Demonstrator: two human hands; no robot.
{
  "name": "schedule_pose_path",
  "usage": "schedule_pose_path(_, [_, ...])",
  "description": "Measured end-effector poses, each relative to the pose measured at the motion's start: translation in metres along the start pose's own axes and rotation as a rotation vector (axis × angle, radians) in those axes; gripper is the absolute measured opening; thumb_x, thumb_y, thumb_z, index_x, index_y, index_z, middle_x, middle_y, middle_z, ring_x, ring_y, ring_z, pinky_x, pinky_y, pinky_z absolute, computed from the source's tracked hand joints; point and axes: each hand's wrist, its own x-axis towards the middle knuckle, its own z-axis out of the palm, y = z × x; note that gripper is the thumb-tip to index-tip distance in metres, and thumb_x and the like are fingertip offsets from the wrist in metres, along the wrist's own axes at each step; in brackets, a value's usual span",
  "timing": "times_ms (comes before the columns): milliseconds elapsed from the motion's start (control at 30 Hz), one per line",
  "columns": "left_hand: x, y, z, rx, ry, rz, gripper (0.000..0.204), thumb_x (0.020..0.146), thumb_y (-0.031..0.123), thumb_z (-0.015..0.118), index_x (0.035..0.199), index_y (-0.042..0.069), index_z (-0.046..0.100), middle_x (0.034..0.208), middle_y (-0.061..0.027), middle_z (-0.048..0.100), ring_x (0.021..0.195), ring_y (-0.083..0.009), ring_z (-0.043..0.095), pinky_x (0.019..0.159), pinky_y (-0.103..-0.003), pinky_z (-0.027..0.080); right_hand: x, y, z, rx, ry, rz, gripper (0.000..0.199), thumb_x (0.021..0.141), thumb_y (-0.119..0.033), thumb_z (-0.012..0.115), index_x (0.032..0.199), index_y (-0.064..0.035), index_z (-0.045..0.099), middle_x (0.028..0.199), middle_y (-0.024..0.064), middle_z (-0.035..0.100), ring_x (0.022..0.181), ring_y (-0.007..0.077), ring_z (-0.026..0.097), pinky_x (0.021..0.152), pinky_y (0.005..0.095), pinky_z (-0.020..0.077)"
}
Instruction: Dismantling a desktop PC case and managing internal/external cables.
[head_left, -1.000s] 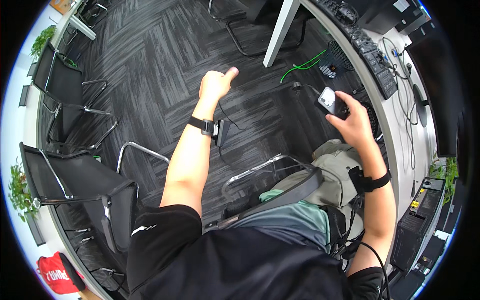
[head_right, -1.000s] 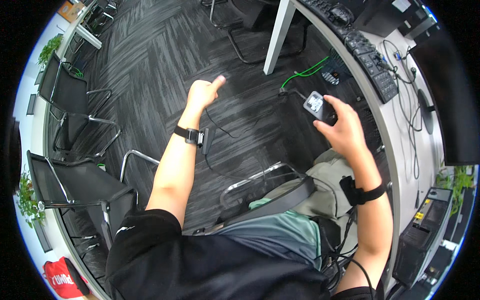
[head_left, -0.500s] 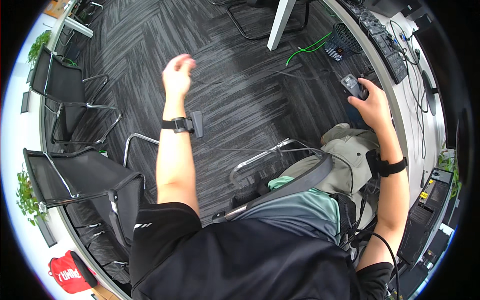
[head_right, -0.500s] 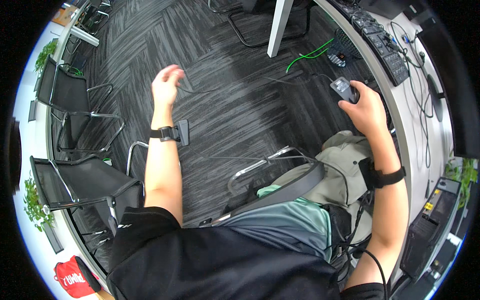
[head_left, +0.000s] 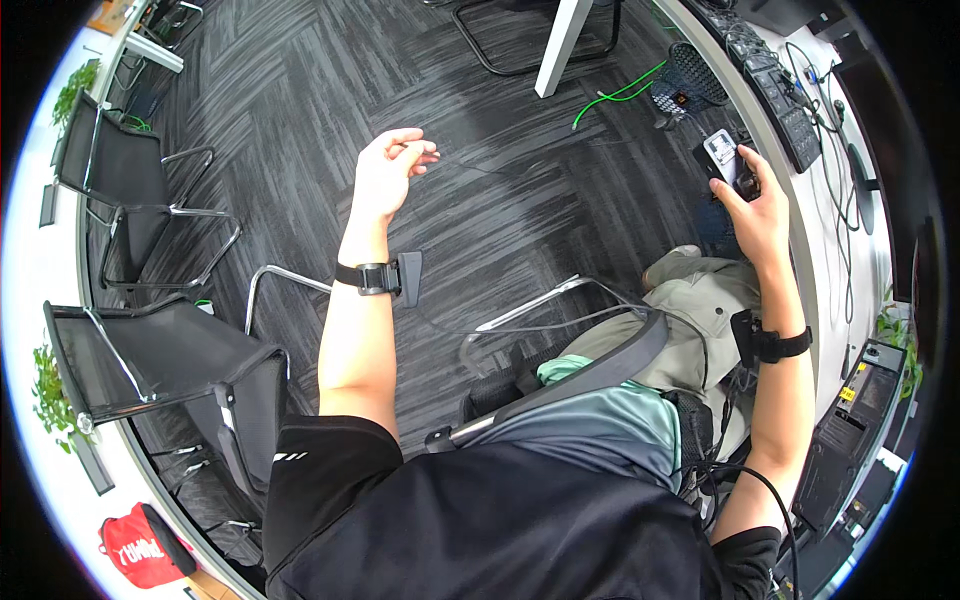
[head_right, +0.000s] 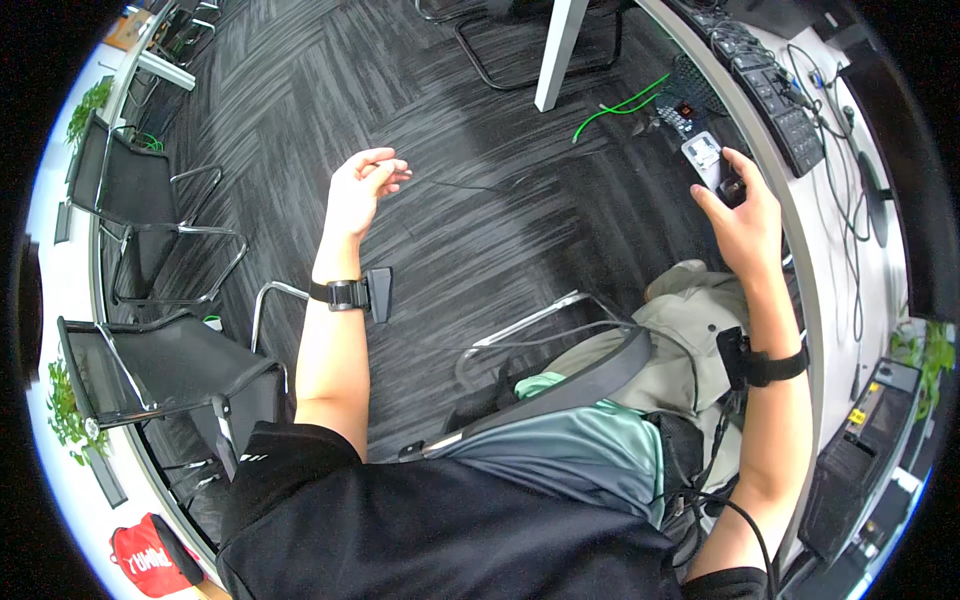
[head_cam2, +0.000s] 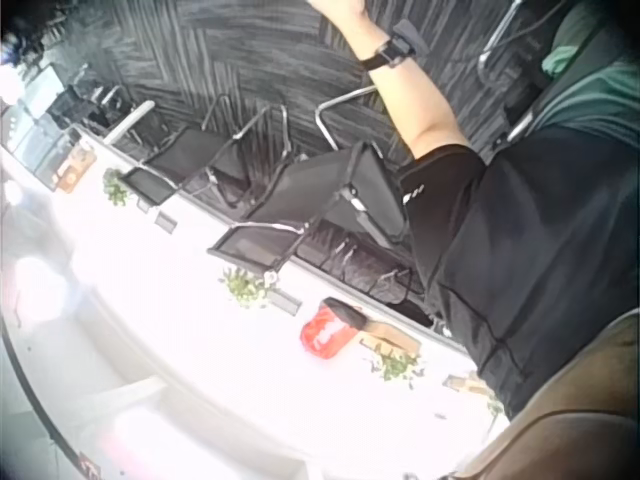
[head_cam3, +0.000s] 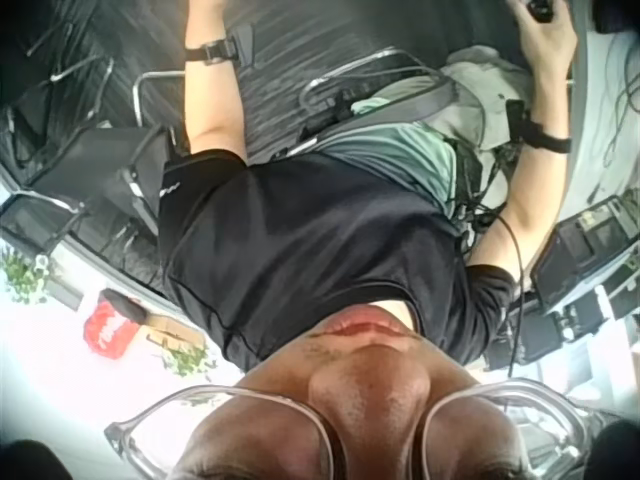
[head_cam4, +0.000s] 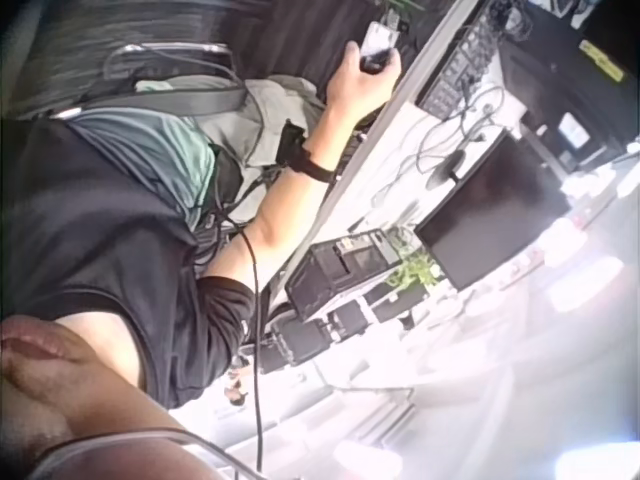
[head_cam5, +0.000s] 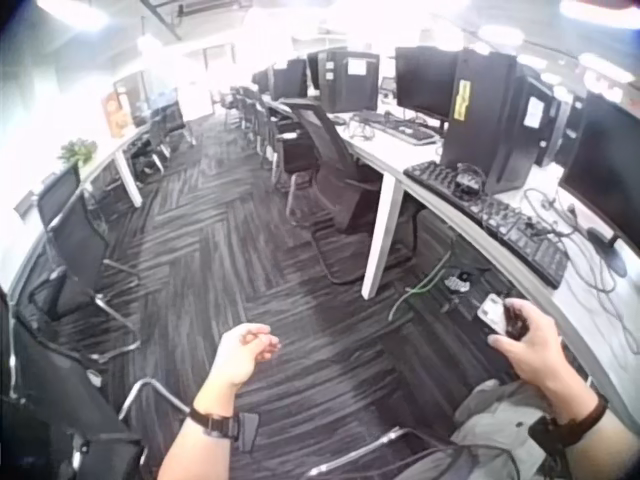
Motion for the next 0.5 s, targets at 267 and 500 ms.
schedule_pose_path(267, [-0.03, 0.056, 0.045, -0.113, -0.367, 0.003, 0.02, 0.096, 0.01, 0.052, 0.11, -0.002, 0.06, 0.087, -0.0116, 0.069, 0.081, -0.0199, 0.069, 0.074, -0.029, 0.054, -0.001, -0.031, -0.022, 1.156, -0.2, 0.361, 0.048, 0.089, -0.006, 0.067, 0.132, 0.0034, 0.05, 0.119, 0.0155, 0.061, 0.103, 0.0238, 0.065, 0.08, 0.0343, 0.0583])
schedule_pose_path(500, [-0.062, 0.098, 0.149, -0.058, -0.68, -0.069, 0.032, 0.101, 0.022, 0.052, 0.12, -0.004, 0.058, 0.094, -0.0111, 0.069, 0.066, -0.0134, 0.066, 0.062, -0.026, 0.052, -0.007, -0.062, -0.026, 1.591, -0.572, 0.345, 0.051, 0.094, -0.032, 0.056, 0.13, 0.0042, 0.051, 0.126, 0.0176, 0.061, 0.119, 0.0297, 0.058, 0.101, 0.0414, 0.0477])
